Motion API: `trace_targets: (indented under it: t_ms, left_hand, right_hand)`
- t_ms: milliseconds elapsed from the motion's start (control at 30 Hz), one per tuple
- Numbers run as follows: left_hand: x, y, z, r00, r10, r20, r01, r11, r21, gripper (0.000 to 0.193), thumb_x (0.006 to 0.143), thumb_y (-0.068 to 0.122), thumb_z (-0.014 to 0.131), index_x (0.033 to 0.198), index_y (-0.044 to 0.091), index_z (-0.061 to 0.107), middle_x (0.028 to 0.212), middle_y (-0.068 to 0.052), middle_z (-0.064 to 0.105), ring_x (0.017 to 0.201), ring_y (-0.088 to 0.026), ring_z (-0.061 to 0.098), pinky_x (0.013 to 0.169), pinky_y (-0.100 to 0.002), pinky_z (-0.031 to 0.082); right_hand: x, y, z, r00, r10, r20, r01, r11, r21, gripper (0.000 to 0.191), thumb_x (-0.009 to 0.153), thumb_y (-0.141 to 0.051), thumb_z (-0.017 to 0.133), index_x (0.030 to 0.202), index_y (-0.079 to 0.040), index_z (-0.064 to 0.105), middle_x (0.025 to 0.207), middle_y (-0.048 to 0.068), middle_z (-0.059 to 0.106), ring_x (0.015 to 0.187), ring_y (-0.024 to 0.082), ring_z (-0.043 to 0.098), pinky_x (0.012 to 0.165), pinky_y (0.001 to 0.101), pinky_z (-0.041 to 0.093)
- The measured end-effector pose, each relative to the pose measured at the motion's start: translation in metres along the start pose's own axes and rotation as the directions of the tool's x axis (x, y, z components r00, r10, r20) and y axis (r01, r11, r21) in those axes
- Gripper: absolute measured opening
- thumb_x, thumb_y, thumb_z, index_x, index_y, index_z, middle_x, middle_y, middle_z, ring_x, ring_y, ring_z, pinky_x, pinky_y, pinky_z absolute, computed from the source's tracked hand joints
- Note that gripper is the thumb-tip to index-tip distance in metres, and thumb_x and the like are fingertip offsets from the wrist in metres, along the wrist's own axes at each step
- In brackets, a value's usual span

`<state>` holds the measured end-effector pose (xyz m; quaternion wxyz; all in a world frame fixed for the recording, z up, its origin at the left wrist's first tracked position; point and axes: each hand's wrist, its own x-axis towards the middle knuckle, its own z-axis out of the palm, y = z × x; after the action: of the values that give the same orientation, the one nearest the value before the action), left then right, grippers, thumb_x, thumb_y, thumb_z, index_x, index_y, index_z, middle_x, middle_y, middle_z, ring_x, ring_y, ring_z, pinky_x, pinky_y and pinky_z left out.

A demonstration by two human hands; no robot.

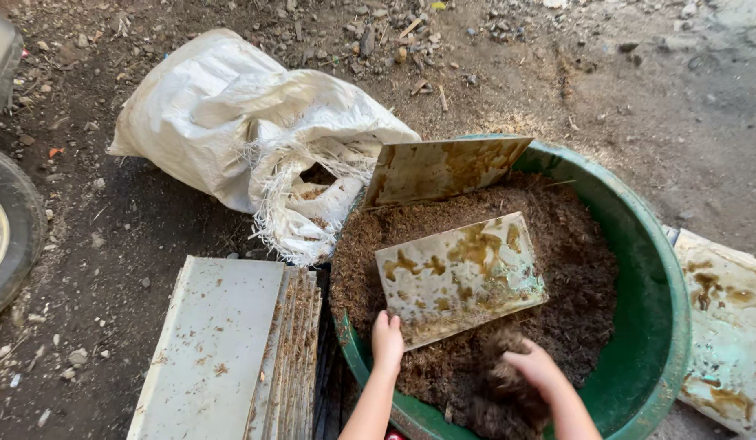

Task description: The person repeatedly scoops loose organic material from a green basin and presses it into rectangular trays using both hands. The filled trays are stacked beside the basin. The person continues this cycle of scooping, pressing, and stacking throughout the clip.

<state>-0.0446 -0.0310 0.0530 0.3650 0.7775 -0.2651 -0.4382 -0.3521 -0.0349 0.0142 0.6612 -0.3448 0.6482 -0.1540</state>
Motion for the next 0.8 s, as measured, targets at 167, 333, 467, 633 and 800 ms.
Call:
trace_targets:
  t_ms: [167, 333, 467, 633, 800]
  left_hand:
    - [0.023, -0.02, -0.024, 0.998, 0.024, -0.065, -0.015, 0.991, 0.135, 0.033, 0.099, 0.022, 0.06, 0.122, 0.0, 0.064, 0.116, -0.017, 0.072, 0.108, -0.032, 0.067, 0.093, -0.042, 0.05]
    - [0.032, -0.027, -0.032, 0.996, 0.079, 0.05, -0.087, 0.982, 0.167, 0.033, 0.091, 0.019, 0.068, 0.115, -0.003, 0.067, 0.106, -0.021, 0.075, 0.097, -0.035, 0.072, 0.086, -0.042, 0.053]
    - [0.028, -0.024, -0.036, 0.99, 0.139, 0.031, -0.142, 0.949, 0.281, 0.035, 0.089, 0.016, 0.069, 0.12, -0.001, 0.066, 0.11, -0.022, 0.073, 0.104, -0.038, 0.069, 0.089, -0.043, 0.051]
    - [0.029, -0.026, -0.034, 0.995, 0.066, 0.079, -0.092, 0.917, 0.389, 0.043, 0.095, 0.017, 0.066, 0.133, -0.003, 0.059, 0.126, -0.022, 0.067, 0.115, -0.038, 0.064, 0.095, -0.043, 0.049]
    - [0.039, -0.031, -0.028, 0.994, 0.038, 0.099, -0.075, 0.914, 0.4, 0.051, 0.096, 0.011, 0.06, 0.145, -0.002, 0.049, 0.14, -0.022, 0.06, 0.122, -0.035, 0.063, 0.098, -0.041, 0.049]
  right_hand:
    - [-0.019, -0.093, 0.03, 0.952, -0.279, -0.129, 0.222, 0.915, -0.337, 0.084, 0.076, -0.035, 0.078, 0.152, -0.018, 0.048, 0.138, 0.016, 0.066, 0.121, 0.027, 0.067, 0.104, 0.0425, 0.052]
    - [-0.04, -0.138, 0.163, 0.737, -0.648, -0.192, 0.253, 0.528, -0.811, 0.076, 0.087, -0.063, 0.065, 0.153, -0.034, 0.041, 0.165, 0.019, 0.015, 0.147, 0.052, 0.022, 0.109, 0.0696, 0.025]
    - [-0.009, -0.133, 0.187, 0.512, -0.859, -0.001, 0.292, 0.175, -0.94, 0.049, 0.092, -0.054, 0.059, 0.14, -0.048, 0.058, 0.169, 0.006, 0.029, 0.152, 0.046, 0.018, 0.113, 0.077, 0.012]
    - [0.039, -0.1, 0.067, 0.66, -0.724, -0.202, -0.019, 0.253, -0.967, 0.033, 0.1, -0.045, 0.054, 0.13, -0.039, 0.065, 0.171, 0.003, 0.033, 0.156, 0.028, 0.028, 0.123, 0.0675, 0.017]
    - [0.056, -0.095, 0.046, 0.565, -0.281, -0.776, -0.11, 0.906, -0.409, 0.052, 0.11, -0.036, 0.046, 0.161, -0.029, 0.034, 0.167, 0.02, 0.018, 0.147, 0.043, 0.023, 0.117, 0.0675, 0.018]
